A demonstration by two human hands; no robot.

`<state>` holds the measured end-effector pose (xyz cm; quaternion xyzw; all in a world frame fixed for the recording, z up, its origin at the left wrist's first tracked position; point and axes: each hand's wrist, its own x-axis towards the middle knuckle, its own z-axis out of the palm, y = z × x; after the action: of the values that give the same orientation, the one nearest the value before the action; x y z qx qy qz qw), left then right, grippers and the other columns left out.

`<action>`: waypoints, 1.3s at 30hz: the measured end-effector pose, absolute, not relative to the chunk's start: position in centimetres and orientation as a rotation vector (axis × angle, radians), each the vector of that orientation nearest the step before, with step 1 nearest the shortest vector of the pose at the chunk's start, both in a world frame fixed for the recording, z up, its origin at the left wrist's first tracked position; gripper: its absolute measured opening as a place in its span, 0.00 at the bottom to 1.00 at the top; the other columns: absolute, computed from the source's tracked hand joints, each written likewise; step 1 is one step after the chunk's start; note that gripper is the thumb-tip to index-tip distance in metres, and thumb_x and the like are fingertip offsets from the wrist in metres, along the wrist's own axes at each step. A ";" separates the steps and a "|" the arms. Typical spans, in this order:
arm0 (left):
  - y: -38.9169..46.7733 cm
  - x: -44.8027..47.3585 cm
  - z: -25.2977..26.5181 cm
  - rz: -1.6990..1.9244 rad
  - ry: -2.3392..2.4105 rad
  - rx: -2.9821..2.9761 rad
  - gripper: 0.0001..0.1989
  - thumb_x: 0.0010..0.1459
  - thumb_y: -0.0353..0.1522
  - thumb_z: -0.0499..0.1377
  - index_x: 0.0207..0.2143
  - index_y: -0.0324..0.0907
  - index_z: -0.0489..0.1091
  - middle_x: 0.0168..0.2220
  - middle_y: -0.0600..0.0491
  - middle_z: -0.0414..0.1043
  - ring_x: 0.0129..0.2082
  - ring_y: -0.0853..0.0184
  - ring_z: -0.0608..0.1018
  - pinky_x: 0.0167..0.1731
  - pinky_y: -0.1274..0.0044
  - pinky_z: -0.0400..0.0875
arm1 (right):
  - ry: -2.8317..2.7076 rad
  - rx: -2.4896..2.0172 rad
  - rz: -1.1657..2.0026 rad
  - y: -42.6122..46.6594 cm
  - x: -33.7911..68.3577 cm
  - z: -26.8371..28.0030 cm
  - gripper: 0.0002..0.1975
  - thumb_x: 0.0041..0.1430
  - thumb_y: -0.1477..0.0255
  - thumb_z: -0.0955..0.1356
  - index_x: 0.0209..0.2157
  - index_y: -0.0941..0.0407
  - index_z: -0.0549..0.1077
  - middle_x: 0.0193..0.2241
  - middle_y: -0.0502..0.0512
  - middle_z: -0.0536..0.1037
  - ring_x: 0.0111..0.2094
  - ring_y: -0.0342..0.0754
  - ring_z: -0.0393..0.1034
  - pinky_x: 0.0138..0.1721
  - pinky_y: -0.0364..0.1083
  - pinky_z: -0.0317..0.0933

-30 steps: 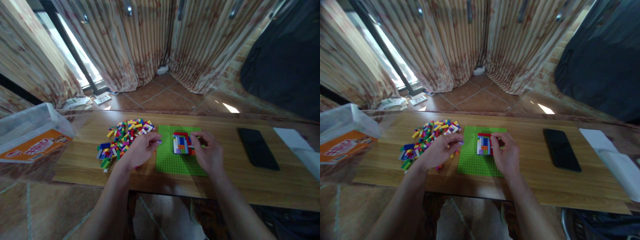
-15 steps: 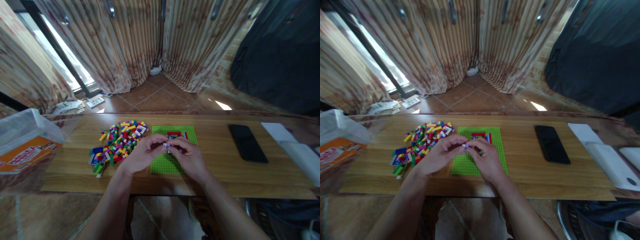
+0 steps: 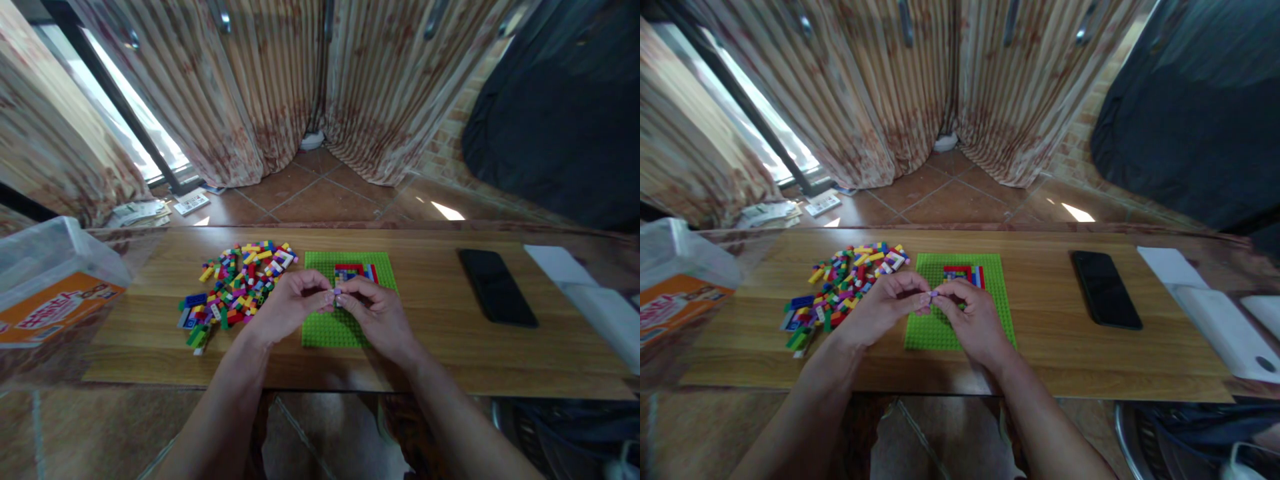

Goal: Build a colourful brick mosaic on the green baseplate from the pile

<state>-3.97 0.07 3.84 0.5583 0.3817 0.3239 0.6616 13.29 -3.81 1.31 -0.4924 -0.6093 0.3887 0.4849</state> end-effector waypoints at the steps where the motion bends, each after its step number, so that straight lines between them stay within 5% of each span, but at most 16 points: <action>1: 0.1 -4.0 3.9 0.730 0.854 1.260 0.12 0.50 0.37 0.66 0.29 0.36 0.72 0.25 0.55 0.72 0.26 0.73 0.74 0.29 0.80 0.66 | -1.467 -1.193 0.976 -3.8 13.3 1.4 0.05 0.58 0.68 0.70 0.32 0.53 0.79 0.30 0.50 0.78 0.33 0.45 0.70 0.36 0.45 0.64; 17: 1.7 -6.1 2.4 0.841 1.230 1.472 0.08 0.50 0.35 0.62 0.29 0.38 0.74 0.25 0.56 0.72 0.25 0.73 0.71 0.27 0.82 0.64 | -0.732 -1.154 1.048 -2.2 17.4 2.8 0.09 0.39 0.69 0.78 0.24 0.56 0.79 0.23 0.52 0.81 0.23 0.42 0.73 0.26 0.40 0.69; 24: 2.1 -6.3 2.0 0.873 1.366 1.486 0.07 0.48 0.33 0.60 0.29 0.39 0.75 0.26 0.54 0.76 0.25 0.70 0.75 0.26 0.80 0.67 | -0.644 -1.184 1.000 -1.7 18.1 2.4 0.11 0.39 0.69 0.78 0.26 0.56 0.76 0.22 0.49 0.78 0.21 0.40 0.71 0.23 0.40 0.67; 33: 2.1 -6.5 1.7 0.821 1.399 1.632 0.13 0.53 0.37 0.57 0.35 0.39 0.78 0.41 0.49 0.81 0.38 0.63 0.80 0.37 0.75 0.73 | -0.655 -1.275 0.935 -1.1 19.0 0.7 0.14 0.44 0.63 0.75 0.34 0.55 0.79 0.23 0.48 0.76 0.21 0.39 0.65 0.23 0.41 0.61; 39: 2.0 -6.9 1.8 0.760 1.425 1.756 0.13 0.55 0.36 0.57 0.37 0.41 0.79 0.38 0.51 0.81 0.38 0.62 0.80 0.39 0.75 0.73 | -0.664 -1.272 0.986 -1.2 18.9 0.7 0.16 0.43 0.61 0.76 0.33 0.55 0.79 0.24 0.47 0.75 0.23 0.39 0.65 0.24 0.41 0.61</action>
<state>-6.88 2.02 1.75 0.6843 0.5550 0.2959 0.3690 18.86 -1.17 0.74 -0.5585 -0.2915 0.4332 0.6446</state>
